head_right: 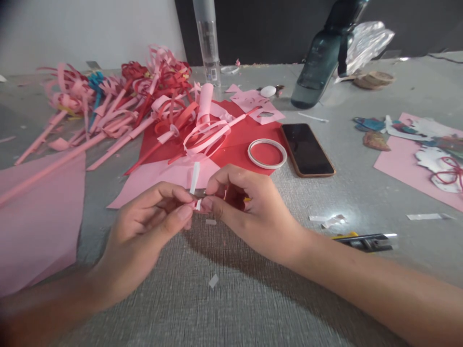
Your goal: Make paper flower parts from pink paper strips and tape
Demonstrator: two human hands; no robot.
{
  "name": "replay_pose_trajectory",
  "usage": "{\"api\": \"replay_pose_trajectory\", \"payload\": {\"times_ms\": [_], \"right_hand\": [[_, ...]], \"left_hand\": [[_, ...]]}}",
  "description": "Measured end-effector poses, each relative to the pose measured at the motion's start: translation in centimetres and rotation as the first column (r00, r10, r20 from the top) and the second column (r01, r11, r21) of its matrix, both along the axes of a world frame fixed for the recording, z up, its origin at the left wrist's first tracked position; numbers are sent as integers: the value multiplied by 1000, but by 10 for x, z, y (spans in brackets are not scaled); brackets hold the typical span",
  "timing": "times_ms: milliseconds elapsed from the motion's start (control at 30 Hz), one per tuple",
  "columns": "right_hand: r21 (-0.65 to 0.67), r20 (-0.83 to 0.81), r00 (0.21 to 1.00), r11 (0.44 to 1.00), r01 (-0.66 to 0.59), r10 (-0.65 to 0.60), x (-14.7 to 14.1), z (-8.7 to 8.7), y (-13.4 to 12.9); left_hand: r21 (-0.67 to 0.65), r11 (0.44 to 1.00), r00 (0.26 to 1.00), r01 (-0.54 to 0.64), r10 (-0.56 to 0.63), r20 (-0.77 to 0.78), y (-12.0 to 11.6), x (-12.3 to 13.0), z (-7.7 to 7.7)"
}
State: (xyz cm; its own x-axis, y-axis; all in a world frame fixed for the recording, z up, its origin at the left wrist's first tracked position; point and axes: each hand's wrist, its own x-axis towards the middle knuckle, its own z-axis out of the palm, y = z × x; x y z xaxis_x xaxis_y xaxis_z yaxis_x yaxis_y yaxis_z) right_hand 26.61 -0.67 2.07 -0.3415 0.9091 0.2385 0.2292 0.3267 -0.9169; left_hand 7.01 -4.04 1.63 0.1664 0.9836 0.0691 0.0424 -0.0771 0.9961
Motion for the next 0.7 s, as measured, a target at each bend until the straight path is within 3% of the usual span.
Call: {"api": "replay_pose_trajectory", "payload": {"times_ms": [233,700], "right_hand": [[310,166,986,947,-85,34,2,2,-5],[402,205,979,912,-80,-5,3,0,-11]], "left_hand": [[-30,999,1000,-12,12,18,0,0,-1],[-25,1000,1000,-18,18,-13,1,0,-1]]}}
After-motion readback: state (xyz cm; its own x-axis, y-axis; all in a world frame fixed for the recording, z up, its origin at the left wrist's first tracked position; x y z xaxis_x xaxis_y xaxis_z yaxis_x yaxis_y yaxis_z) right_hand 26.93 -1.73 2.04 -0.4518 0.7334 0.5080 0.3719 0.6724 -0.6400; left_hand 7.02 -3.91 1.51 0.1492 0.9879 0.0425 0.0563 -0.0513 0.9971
